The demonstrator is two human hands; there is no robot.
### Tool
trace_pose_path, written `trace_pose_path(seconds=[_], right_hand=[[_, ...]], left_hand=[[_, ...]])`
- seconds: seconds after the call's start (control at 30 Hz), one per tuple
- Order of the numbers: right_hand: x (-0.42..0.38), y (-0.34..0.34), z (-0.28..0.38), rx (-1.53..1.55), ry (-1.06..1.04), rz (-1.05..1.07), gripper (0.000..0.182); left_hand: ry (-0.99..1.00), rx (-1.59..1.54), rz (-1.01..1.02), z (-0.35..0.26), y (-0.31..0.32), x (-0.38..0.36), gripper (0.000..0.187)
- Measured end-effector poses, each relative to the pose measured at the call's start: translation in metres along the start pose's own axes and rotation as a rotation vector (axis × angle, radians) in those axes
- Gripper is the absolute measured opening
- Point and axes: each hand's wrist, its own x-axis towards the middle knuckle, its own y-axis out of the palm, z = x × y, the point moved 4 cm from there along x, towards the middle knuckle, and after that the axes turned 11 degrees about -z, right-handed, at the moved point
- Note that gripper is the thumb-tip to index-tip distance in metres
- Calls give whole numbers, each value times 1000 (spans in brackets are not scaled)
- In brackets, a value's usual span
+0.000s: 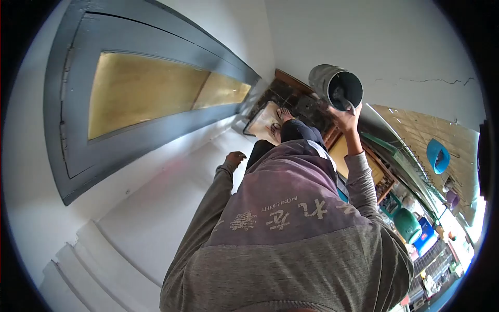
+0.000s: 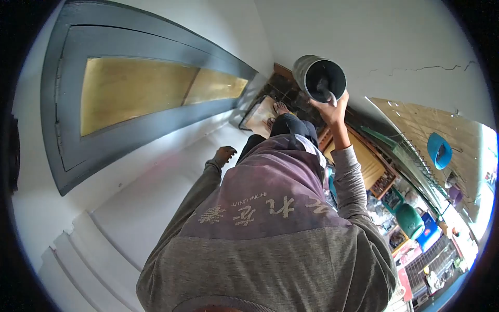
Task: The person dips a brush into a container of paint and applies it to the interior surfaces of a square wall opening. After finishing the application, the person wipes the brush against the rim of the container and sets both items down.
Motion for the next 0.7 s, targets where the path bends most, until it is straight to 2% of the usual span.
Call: trace_pose_path(seconds=[0.13, 0.37, 0.4, 0.47, 0.53, 0.6, 0.7], right_hand=[[3, 2, 6, -12, -32, -20, 69], [-30, 10, 2, 87, -18, -50, 69], [-37, 12, 7, 39, 4, -68, 69], [-51, 12, 3, 42, 97, -78, 68], [-61, 11, -13, 66, 110, -39, 67], [-67, 12, -14, 41, 69, -19, 69], [-67, 21, -1, 53, 11, 15, 72]], left_hand=[[254, 303, -59, -21, -8, -9, 33], [285, 459, -140, -81, -19, 15, 30], [330, 529, -175, -85, -20, 22, 29], [473, 471, -281, -85, -21, 32, 35], [481, 529, -235, -92, -25, 39, 39], [424, 517, -272, -106, -34, 27, 42], [414, 502, -323, -91, -36, 41, 43]])
